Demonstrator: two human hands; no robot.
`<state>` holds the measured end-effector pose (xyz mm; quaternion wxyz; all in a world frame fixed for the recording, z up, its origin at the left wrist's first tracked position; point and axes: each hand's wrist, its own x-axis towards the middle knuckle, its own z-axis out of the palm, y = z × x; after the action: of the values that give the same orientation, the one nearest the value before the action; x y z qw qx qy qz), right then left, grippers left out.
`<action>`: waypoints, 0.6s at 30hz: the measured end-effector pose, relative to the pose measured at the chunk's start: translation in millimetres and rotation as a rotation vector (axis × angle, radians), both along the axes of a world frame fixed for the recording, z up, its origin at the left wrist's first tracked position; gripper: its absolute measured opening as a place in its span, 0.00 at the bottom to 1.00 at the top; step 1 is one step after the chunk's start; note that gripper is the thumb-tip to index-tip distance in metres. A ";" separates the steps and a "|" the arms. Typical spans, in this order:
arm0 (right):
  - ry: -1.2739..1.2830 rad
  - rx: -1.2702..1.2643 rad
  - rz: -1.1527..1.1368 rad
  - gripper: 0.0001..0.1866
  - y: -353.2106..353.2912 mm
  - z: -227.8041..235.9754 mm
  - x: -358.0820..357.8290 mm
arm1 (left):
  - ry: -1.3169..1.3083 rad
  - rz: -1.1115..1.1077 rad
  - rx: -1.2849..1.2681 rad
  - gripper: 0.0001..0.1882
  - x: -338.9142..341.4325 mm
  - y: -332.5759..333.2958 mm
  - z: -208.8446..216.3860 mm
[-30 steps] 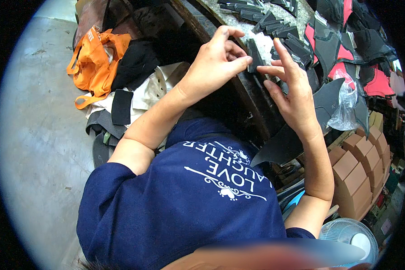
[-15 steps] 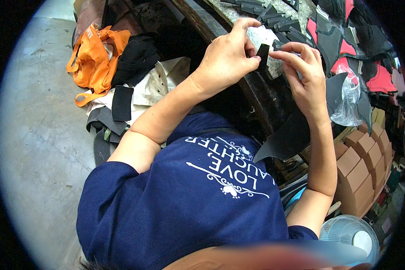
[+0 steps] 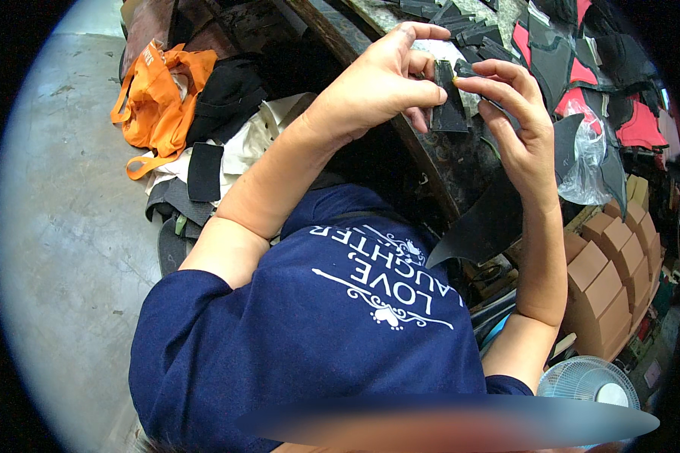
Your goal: The person repeatedly picks up small black fabric pieces from a table, applies a yellow substance from a jar to the edges, and places them back down. The person handles the pieces one at a time in a repetitive cycle.
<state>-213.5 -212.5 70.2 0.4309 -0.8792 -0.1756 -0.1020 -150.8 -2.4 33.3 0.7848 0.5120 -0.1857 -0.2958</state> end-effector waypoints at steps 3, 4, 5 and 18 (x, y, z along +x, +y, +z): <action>-0.126 -0.223 -0.004 0.16 -2.6 4.1 -1.0 | 0.050 0.027 -0.049 0.36 -0.1 -0.8 -1.0; -0.179 -0.286 -0.007 0.16 -3.8 6.1 -1.7 | 0.052 0.021 -0.047 0.37 0.7 -0.2 -1.4; -0.232 -0.350 -0.009 0.16 -4.8 8.0 -2.3 | 0.054 0.016 -0.045 0.37 1.2 0.2 -1.8; -0.296 -0.527 0.012 0.21 -5.4 21.7 -23.9 | 0.232 -0.067 -0.252 0.36 4.0 10.6 -2.1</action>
<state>-237.4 -217.9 91.9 0.1584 -0.9352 -0.2622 -0.1776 -146.8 8.2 31.2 0.8486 0.3657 -0.1465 -0.3531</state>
